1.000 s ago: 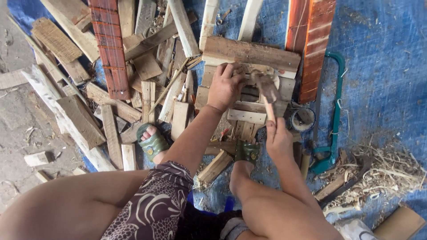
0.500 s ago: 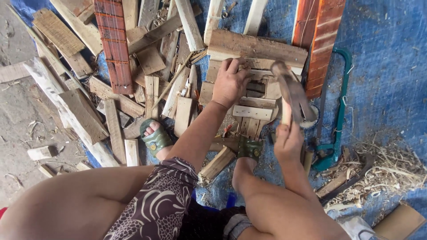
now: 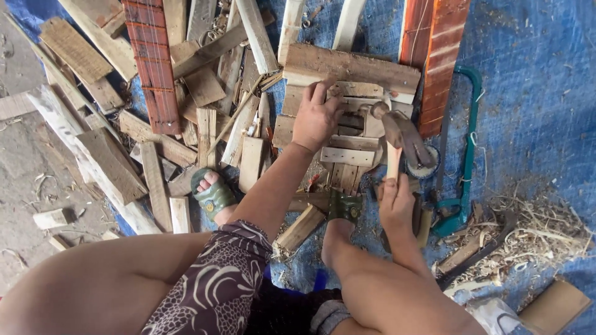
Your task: Shaping and assembling the wooden body of a stringed instrument using a hammer, saw, and other hand tools.
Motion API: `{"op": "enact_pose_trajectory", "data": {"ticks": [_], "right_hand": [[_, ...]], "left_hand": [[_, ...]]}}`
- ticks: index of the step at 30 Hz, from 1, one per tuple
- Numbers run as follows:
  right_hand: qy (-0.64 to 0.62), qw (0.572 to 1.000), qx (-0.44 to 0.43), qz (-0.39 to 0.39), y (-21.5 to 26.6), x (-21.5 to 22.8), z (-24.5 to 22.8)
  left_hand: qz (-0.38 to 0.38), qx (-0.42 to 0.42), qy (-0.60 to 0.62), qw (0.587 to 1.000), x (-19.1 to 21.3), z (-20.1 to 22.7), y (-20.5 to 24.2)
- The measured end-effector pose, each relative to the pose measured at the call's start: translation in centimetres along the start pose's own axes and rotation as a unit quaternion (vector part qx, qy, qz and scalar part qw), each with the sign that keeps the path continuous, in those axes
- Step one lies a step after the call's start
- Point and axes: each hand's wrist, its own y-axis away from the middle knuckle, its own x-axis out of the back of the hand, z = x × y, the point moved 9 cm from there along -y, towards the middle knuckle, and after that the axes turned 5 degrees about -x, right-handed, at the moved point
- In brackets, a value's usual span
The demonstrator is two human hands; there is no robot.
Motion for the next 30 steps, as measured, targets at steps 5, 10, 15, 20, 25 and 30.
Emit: {"op": "enact_pose_trajectory", "data": {"ticks": [5,10,15,20,25,30], "right_hand": [[-0.058,0.998,-0.027,-0.029,0.0,0.6,-1.9],[-0.052,0.997,-0.047,-0.025,-0.2,0.4,-0.3],[-0.053,0.997,-0.060,-0.022,0.2,1.2,-0.4],[-0.063,0.996,-0.062,-0.025,0.0,1.1,-0.5],[-0.032,0.998,-0.059,-0.021,-0.6,0.6,1.9],[-0.034,0.996,-0.079,-0.023,-0.4,0.5,2.8]], "left_hand": [[-0.010,0.014,-0.022,1.000,-0.4,0.5,0.1],[-0.002,0.008,-0.075,0.997,-1.0,0.3,-0.4],[0.014,0.057,-0.101,0.993,-1.4,1.2,-0.4],[-0.006,0.087,-0.084,0.993,-2.3,-1.1,-0.5],[-0.105,0.038,-0.051,0.992,-3.2,-1.7,-1.2],[-0.023,0.025,-0.060,0.998,-1.3,0.2,0.3]]}}
